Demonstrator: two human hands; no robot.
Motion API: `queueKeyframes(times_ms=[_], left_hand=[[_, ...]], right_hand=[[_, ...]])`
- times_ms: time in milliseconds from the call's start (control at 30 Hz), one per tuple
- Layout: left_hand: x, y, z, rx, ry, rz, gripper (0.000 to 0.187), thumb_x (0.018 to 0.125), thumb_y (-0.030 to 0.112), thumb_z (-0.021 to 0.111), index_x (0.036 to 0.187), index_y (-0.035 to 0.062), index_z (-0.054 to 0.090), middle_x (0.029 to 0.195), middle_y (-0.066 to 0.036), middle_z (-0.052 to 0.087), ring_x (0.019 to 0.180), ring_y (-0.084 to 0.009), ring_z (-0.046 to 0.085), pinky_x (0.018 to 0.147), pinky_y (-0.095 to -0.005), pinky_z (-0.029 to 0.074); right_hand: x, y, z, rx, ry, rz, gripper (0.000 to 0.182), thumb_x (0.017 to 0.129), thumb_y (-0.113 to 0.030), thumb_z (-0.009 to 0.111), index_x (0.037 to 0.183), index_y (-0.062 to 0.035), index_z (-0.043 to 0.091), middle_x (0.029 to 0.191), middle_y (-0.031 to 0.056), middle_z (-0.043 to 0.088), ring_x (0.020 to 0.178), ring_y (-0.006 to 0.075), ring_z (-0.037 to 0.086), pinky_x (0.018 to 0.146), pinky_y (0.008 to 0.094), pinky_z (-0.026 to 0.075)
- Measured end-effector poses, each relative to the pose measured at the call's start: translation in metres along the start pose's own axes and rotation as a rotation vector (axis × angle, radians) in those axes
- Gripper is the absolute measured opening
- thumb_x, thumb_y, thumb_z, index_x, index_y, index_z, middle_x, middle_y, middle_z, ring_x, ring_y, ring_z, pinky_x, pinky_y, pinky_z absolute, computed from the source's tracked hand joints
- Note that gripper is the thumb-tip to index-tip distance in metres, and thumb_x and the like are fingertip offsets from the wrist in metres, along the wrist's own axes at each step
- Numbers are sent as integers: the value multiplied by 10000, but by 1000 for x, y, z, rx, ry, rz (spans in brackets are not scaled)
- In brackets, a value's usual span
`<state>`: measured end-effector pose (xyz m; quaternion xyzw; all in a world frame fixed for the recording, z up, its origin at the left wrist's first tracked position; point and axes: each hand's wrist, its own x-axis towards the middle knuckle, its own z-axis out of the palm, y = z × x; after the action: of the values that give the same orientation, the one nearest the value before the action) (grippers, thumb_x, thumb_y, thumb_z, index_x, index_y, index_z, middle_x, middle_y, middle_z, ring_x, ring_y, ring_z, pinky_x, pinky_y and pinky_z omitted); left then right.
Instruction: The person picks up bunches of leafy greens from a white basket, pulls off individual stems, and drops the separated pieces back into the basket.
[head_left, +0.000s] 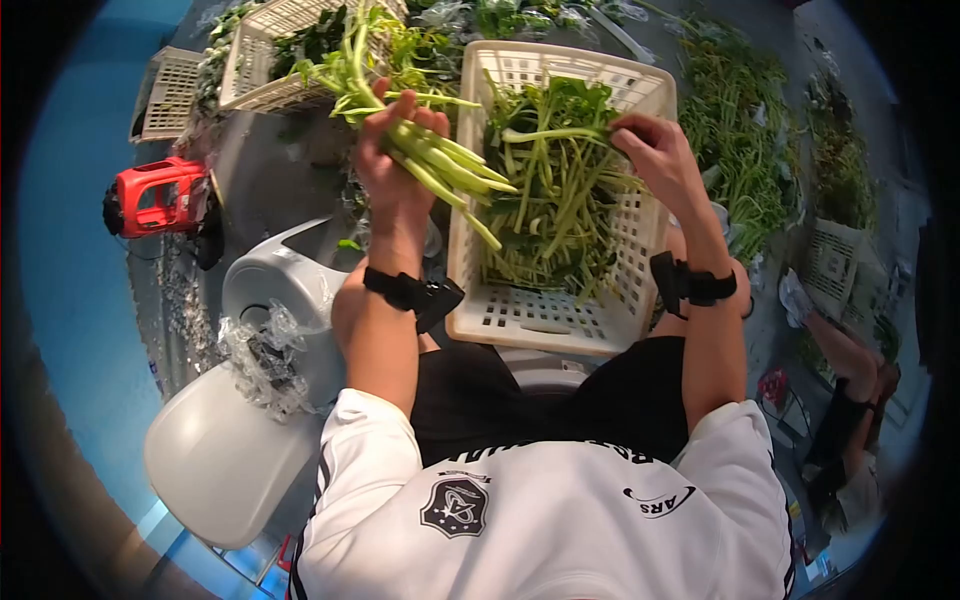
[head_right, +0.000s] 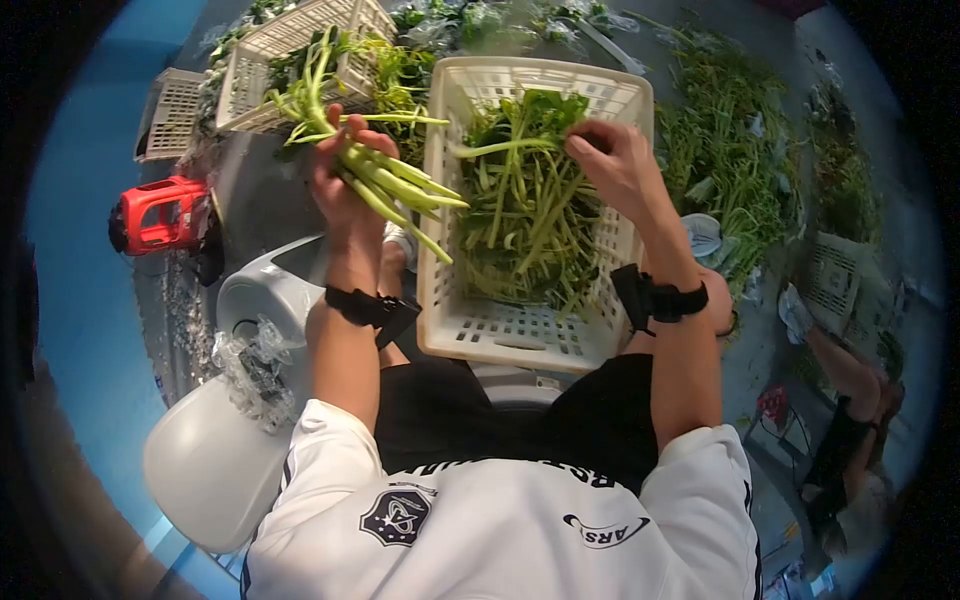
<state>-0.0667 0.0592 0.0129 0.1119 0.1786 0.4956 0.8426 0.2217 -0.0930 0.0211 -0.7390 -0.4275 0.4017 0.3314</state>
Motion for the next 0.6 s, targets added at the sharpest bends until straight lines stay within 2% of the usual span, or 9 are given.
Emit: queueKeyframes(times_ms=[67,100,133,167,233,267,400,533,600], left_hand=[[-8,-7,16,63,-48,-25,382,937,80,617,1311,149,575,1028,-93,715,825,-181,689,817,-359,574],[-7,-8,15,158,-39,-68,441,945,126,639,1359,187,500,1035,-105,718,807,-226,713,775,-425,593],[-10,-14,23,261,-31,-71,410,960,152,649,1346,158,513,1043,-107,721,786,-215,718,728,-387,596],[-14,-23,32,360,-24,-73,386,975,179,659,1333,130,526,1051,-110,724,765,-203,724,681,-350,599],[-15,-34,35,629,-149,-92,391,968,219,684,1305,81,541,1072,-117,725,728,-186,720,621,-318,586],[-15,-37,35,762,-207,-101,401,964,240,696,1290,57,549,1083,-121,725,710,-178,718,591,-302,580],[-19,-56,35,1032,-376,-329,528,946,299,723,1322,5,496,1162,-147,696,682,-153,684,579,-282,560],[-35,-81,29,1040,-416,-377,564,1006,228,643,1431,21,335,1011,-94,642,720,-172,688,607,-299,561],[-41,-86,32,1116,-463,-319,541,1030,199,586,1450,12,301,1078,-109,624,745,-156,686,635,-296,561]], right_hand=[[-3,15,2,-319,-155,3,466,909,-354,672,1244,-30,680,932,165,733,894,262,717,785,385,569],[-6,19,4,-482,-227,6,523,894,-394,681,1280,-41,667,953,189,734,904,301,719,814,408,569],[-10,13,8,-534,-315,113,657,863,-502,696,1363,-81,620,1114,245,707,1003,370,689,911,436,537],[-18,4,16,-703,-246,64,652,892,-536,667,1364,-89,619,1225,272,657,1087,355,665,958,435,516],[-20,-2,30,-552,-104,-49,617,940,-534,614,1369,-91,613,1269,280,627,1132,389,636,977,446,507],[-13,4,39,-411,-16,-182,597,988,-521,562,1361,-58,605,1216,230,664,1048,333,671,916,401,532],[-12,-25,43,532,-231,21,613,1004,-542,553,1255,13,621,1063,61,669,909,116,615,787,288,519],[-13,-33,47,595,-299,18,527,965,-486,655,1135,12,630,926,39,656,839,99,629,749,277,524],[-15,-44,40,608,-308,104,497,945,-466,692,1123,-6,638,907,19,652,834,75,623,726,263,514]])
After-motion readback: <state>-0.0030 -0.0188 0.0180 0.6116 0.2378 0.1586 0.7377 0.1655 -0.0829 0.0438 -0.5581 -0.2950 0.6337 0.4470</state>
